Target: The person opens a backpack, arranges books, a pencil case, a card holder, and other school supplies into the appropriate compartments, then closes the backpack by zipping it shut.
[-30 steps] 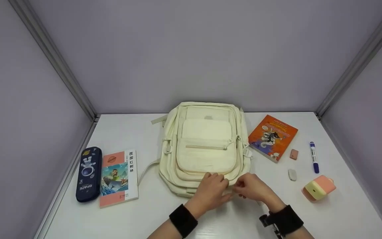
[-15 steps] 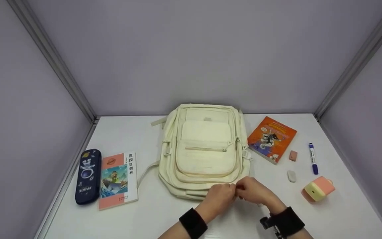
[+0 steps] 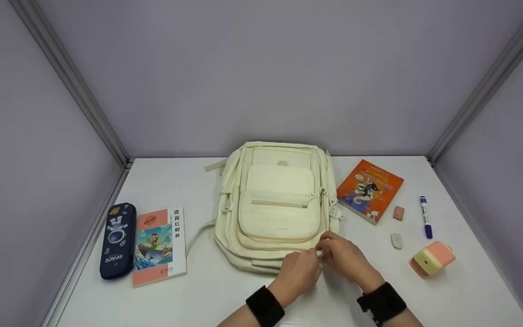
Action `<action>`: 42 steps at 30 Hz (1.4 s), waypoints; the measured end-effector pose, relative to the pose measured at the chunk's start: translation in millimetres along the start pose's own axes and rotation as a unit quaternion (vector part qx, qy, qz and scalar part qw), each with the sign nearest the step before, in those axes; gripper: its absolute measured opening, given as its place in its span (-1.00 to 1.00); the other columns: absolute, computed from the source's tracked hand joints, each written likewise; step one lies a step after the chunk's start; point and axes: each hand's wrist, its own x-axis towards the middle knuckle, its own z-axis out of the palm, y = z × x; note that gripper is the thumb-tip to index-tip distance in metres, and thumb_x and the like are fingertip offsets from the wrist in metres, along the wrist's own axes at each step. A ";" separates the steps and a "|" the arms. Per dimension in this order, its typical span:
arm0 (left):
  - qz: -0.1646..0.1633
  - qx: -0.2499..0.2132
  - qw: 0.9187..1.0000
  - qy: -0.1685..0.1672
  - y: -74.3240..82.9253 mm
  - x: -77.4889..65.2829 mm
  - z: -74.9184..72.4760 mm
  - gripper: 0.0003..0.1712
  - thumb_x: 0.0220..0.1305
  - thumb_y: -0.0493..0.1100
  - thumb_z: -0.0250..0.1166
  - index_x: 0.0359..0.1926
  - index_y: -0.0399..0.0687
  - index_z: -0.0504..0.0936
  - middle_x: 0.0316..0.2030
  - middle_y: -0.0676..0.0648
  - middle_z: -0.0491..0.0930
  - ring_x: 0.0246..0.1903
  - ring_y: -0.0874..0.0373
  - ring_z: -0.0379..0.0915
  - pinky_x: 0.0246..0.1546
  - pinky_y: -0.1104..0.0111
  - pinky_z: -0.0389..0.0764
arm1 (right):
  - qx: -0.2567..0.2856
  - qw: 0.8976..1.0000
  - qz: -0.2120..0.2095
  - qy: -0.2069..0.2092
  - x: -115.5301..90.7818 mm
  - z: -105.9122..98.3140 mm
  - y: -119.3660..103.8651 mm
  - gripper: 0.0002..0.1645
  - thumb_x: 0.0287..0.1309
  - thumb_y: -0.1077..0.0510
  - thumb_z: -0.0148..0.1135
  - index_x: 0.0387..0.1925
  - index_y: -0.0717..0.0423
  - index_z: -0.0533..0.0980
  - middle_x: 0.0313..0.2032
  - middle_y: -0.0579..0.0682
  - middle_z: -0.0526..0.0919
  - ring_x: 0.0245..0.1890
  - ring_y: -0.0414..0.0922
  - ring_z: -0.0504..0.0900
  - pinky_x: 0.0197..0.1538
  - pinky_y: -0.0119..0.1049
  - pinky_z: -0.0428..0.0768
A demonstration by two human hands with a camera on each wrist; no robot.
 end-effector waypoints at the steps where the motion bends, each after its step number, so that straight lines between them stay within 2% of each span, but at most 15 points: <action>1: -0.002 0.013 1.000 -0.005 1.4 -1.1 0.1 -0.72 0.22 -0.01 0.33 -0.51 -0.02 0.50 -0.69 0.06 0.44 -0.74 0.22 0.37 -0.77 0.40 0.32 | -0.001 1.000 0.003 0.002 0.0 1.9 0.5 -0.68 -0.07 0.44 0.41 -0.30 0.01 0.71 -0.24 -0.18 0.58 -0.27 -0.19 0.59 -0.23 -0.21 0.57; 5: -0.003 0.045 0.999 -0.007 5.7 -3.9 -0.9 -0.74 0.21 -0.01 0.36 -0.50 0.00 0.54 -0.68 0.07 0.48 -0.72 0.23 0.41 -0.77 0.41 0.35 | 0.011 1.000 0.018 0.005 0.0 3.2 2.6 -0.69 -0.03 0.42 0.43 -0.31 -0.02 0.75 -0.33 -0.25 0.60 -0.31 -0.24 0.58 -0.26 -0.27 0.56; 10: -0.006 0.038 0.999 0.012 4.9 -3.5 -1.6 -0.78 0.07 -0.18 0.44 -0.59 0.02 0.57 -0.67 0.07 0.54 -0.68 0.22 0.47 -0.71 0.41 0.40 | 0.036 0.999 0.003 0.010 1.2 -2.3 5.1 -0.71 -0.01 0.38 0.44 -0.28 -0.03 0.75 -0.30 -0.23 0.63 -0.25 -0.22 0.61 -0.20 -0.24 0.58; 14: -0.010 0.041 0.999 0.022 1.7 -3.4 -2.0 -0.76 0.06 -0.18 0.44 -0.62 0.02 0.55 -0.68 0.06 0.53 -0.68 0.20 0.48 -0.73 0.36 0.42 | 0.043 0.999 -0.002 0.013 2.3 -6.4 5.9 -0.75 0.00 0.36 0.45 -0.29 -0.02 0.75 -0.29 -0.21 0.63 -0.24 -0.21 0.61 -0.18 -0.23 0.59; 20: -0.019 0.009 1.000 -0.018 -2.4 -10.2 -9.0 -0.76 0.11 -0.19 0.42 -0.59 -0.03 0.53 -0.67 0.00 0.50 -0.68 0.13 0.48 -0.72 0.34 0.44 | 0.053 0.999 0.008 0.000 2.4 -6.6 7.0 -0.76 0.02 0.36 0.44 -0.27 0.03 0.74 -0.29 -0.19 0.62 -0.24 -0.20 0.61 -0.20 -0.27 0.59; 22: -0.022 0.001 1.000 -0.022 -5.0 -13.2 -12.5 -0.76 0.09 -0.19 0.43 -0.59 -0.04 0.53 -0.68 -0.02 0.50 -0.68 0.11 0.48 -0.71 0.33 0.45 | 0.057 0.998 0.011 -0.001 3.3 -6.1 7.6 -0.76 0.02 0.37 0.43 -0.26 0.05 0.74 -0.30 -0.19 0.61 -0.25 -0.20 0.61 -0.21 -0.27 0.59; 26: -0.024 -0.012 0.999 -0.017 -12.6 -17.4 -19.3 -0.75 0.07 -0.22 0.42 -0.63 -0.04 0.53 -0.69 -0.04 0.51 -0.68 0.07 0.49 -0.73 0.30 0.44 | 0.054 0.998 0.005 0.012 5.0 -6.0 8.6 -0.77 0.02 0.38 0.42 -0.26 0.07 0.74 -0.31 -0.18 0.60 -0.28 -0.20 0.60 -0.24 -0.29 0.58; 30: -0.035 -0.021 0.998 -0.037 -23.4 -21.6 -27.5 -0.75 0.02 -0.15 0.49 -0.62 -0.02 0.57 -0.68 -0.03 0.54 -0.69 0.09 0.50 -0.76 0.29 0.41 | 0.033 0.999 -0.016 0.028 5.6 -5.9 10.1 -0.78 0.00 0.39 0.43 -0.29 0.10 0.74 -0.32 -0.13 0.61 -0.28 -0.16 0.61 -0.24 -0.27 0.59; 34: -0.053 -0.027 0.997 -0.055 -37.1 -26.2 -35.8 -0.75 0.13 -0.10 0.45 -0.60 -0.02 0.61 -0.70 0.00 0.54 -0.72 0.14 0.46 -0.81 0.29 0.35 | 0.018 0.999 -0.028 0.037 5.5 -6.1 11.1 -0.79 -0.01 0.41 0.44 -0.30 0.12 0.74 -0.32 -0.10 0.62 -0.28 -0.13 0.63 -0.22 -0.24 0.60; 37: -0.062 -0.035 0.996 -0.052 -47.4 -29.9 -39.9 -0.74 0.24 -0.10 0.36 -0.59 -0.01 0.66 -0.69 0.00 0.55 -0.72 0.14 0.47 -0.80 0.27 0.35 | 0.023 0.999 -0.030 0.038 5.3 -6.7 11.1 -0.79 -0.01 0.41 0.43 -0.30 0.12 0.74 -0.33 -0.09 0.62 -0.28 -0.13 0.62 -0.21 -0.23 0.60; 42: -0.064 -0.058 0.996 -0.037 -61.9 -37.3 -43.3 -0.79 0.19 -0.10 0.40 -0.56 0.00 0.71 -0.62 0.02 0.60 -0.62 0.12 0.54 -0.72 0.27 0.42 | 0.030 0.998 -0.033 0.039 5.5 -7.7 10.8 -0.79 -0.01 0.41 0.43 -0.31 0.11 0.73 -0.32 -0.10 0.62 -0.28 -0.14 0.62 -0.21 -0.23 0.60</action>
